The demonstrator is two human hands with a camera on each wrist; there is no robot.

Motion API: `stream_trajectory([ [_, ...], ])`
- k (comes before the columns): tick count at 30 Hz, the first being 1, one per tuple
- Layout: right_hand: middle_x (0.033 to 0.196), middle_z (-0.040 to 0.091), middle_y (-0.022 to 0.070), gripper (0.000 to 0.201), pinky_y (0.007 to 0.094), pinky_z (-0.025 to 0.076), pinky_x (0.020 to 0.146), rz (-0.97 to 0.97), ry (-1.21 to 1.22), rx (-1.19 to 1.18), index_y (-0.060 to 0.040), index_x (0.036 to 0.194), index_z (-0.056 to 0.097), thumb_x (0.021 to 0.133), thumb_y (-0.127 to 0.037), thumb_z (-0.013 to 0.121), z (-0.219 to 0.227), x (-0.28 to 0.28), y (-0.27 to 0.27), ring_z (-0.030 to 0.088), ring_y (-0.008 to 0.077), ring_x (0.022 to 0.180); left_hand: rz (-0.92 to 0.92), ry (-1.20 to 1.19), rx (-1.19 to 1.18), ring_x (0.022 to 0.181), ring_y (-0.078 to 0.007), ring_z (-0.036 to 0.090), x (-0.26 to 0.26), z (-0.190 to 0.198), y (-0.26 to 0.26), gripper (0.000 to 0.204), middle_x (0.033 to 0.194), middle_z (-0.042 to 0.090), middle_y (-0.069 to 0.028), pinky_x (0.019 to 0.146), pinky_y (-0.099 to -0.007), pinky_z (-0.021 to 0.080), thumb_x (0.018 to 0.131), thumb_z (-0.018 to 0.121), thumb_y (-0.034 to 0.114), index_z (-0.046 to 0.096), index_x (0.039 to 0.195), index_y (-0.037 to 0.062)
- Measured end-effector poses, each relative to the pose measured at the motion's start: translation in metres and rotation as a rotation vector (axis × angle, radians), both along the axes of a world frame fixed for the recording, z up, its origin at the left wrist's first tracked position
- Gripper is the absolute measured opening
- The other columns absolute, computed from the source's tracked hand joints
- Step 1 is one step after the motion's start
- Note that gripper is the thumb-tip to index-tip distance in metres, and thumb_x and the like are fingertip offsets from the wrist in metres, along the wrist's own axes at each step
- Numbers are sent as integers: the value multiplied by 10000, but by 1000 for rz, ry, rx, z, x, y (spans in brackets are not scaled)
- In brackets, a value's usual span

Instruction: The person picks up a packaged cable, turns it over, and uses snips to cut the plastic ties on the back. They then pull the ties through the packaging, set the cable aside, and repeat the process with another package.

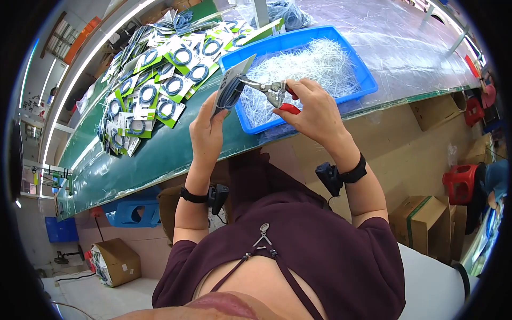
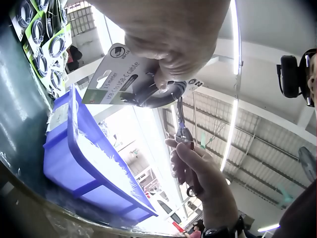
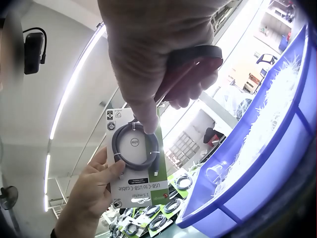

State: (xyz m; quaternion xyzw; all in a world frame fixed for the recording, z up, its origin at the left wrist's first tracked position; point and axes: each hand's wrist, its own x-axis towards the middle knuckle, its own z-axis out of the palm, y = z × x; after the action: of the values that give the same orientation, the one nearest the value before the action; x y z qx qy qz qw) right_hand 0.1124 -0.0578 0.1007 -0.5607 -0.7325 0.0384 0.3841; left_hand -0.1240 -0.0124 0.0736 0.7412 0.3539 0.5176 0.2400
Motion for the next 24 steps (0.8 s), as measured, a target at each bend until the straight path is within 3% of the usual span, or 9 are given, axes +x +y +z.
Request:
stream_trajectory([
  [8,920,594,107,542,344,486,734,-10,-7,-72,5,1177,586,726,-211,796,-2,3,-1,576,232,794,-16,-11,6,1017,-236,667,-2,-6,2,425,1158,657,-157,813,-310,541,859,549,-111,578,1257,36],
  [13,945,610,120,541,356,492,751,-25,-42,-40,3,1185,587,733,-215,788,-1,4,-3,600,256,843,16,89,104,1020,-226,665,-3,-5,3,429,1162,657,-144,817,-313,548,860,537,-122,587,1250,49],
  [17,972,621,131,538,360,496,767,-12,-111,14,0,1188,587,735,-214,783,7,4,-10,615,283,879,-21,21,53,1030,-236,662,-2,-2,1,435,1169,656,-139,818,-312,551,854,537,-128,595,1243,59],
  [22,973,624,134,520,362,499,763,-38,-64,-112,-9,1171,598,730,-211,783,10,2,-13,617,297,871,-29,35,64,1033,-241,661,-1,-3,4,440,1166,656,-139,815,-310,553,849,541,-131,595,1242,59],
  [24,978,626,132,514,367,501,758,-41,-79,-148,-13,1167,600,729,-209,783,8,3,-13,619,299,876,18,107,194,1032,-233,661,-1,-5,5,438,1156,660,-136,821,-313,550,850,538,-133,595,1240,58],
])
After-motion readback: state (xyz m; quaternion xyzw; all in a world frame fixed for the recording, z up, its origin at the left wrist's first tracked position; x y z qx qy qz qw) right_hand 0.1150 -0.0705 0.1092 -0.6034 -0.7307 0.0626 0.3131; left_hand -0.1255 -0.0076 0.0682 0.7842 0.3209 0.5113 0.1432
